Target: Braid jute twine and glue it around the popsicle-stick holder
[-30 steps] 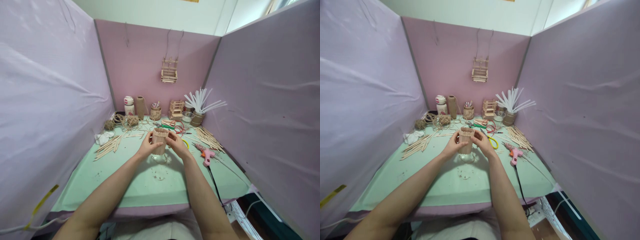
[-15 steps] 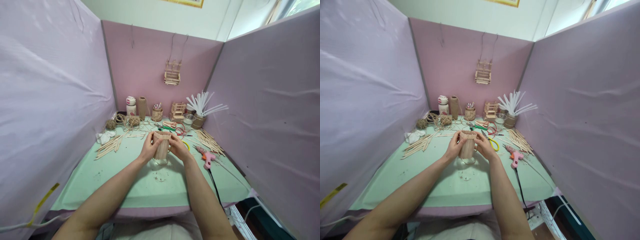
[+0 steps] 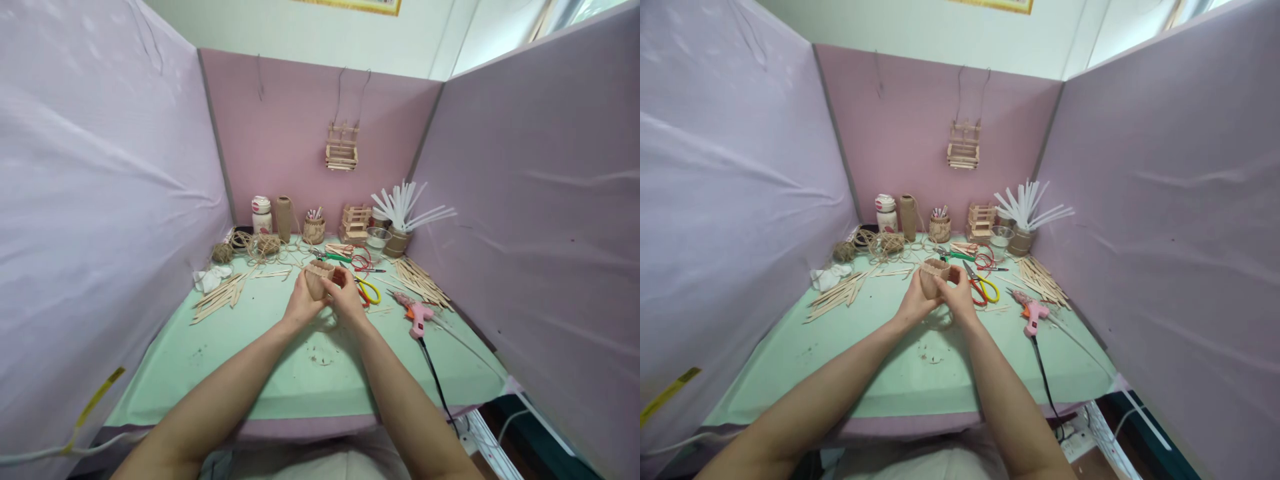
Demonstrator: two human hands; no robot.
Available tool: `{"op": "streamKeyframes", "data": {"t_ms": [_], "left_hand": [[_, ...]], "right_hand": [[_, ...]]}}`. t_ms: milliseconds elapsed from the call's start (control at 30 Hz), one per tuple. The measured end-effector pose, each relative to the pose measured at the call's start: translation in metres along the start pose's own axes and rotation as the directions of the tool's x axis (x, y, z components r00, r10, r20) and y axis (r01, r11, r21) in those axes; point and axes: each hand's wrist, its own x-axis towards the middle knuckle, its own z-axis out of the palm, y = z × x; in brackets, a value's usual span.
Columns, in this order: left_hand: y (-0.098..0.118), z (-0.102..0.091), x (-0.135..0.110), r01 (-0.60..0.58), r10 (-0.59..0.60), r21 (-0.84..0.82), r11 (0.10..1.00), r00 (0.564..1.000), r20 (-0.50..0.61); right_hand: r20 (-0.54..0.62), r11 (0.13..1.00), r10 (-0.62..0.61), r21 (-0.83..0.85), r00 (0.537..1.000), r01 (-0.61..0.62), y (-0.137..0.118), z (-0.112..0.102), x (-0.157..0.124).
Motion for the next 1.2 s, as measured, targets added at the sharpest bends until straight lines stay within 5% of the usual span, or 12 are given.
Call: {"op": "streamKeyframes", "data": {"t_ms": [300, 567, 833, 1033, 1200], "left_hand": [[0.003, -0.015, 0.011, 0.201, -0.204, -0.078, 0.976, 0.979, -0.022], [-0.001, -0.014, 0.013, 0.097, -0.098, -0.084, 0.992, 0.995, -0.007], [-0.004, -0.018, 0.016, -0.001, -0.003, -0.146, 0.989, 1.0, -0.024], [-0.007, -0.021, 0.019, -0.024, 0.005, -0.217, 0.976, 0.996, -0.086], [-0.009, -0.022, 0.023, 0.0, -0.024, -0.347, 0.938, 0.998, -0.063]], "right_hand": [[-0.006, 0.957, -0.126, -0.265, 0.992, 0.12, 0.008, -0.005, -0.003], [0.161, 0.825, -0.337, -0.424, 0.928, 0.374, -0.003, -0.006, -0.006], [0.183, 0.841, -0.334, -0.385, 0.925, 0.38, -0.01, -0.006, -0.012], [0.256, 0.851, -0.291, -0.371, 0.922, 0.372, -0.021, -0.008, -0.045], [0.249, 0.807, -0.27, -0.468, 0.93, 0.36, -0.029, -0.038, -0.067]]}}
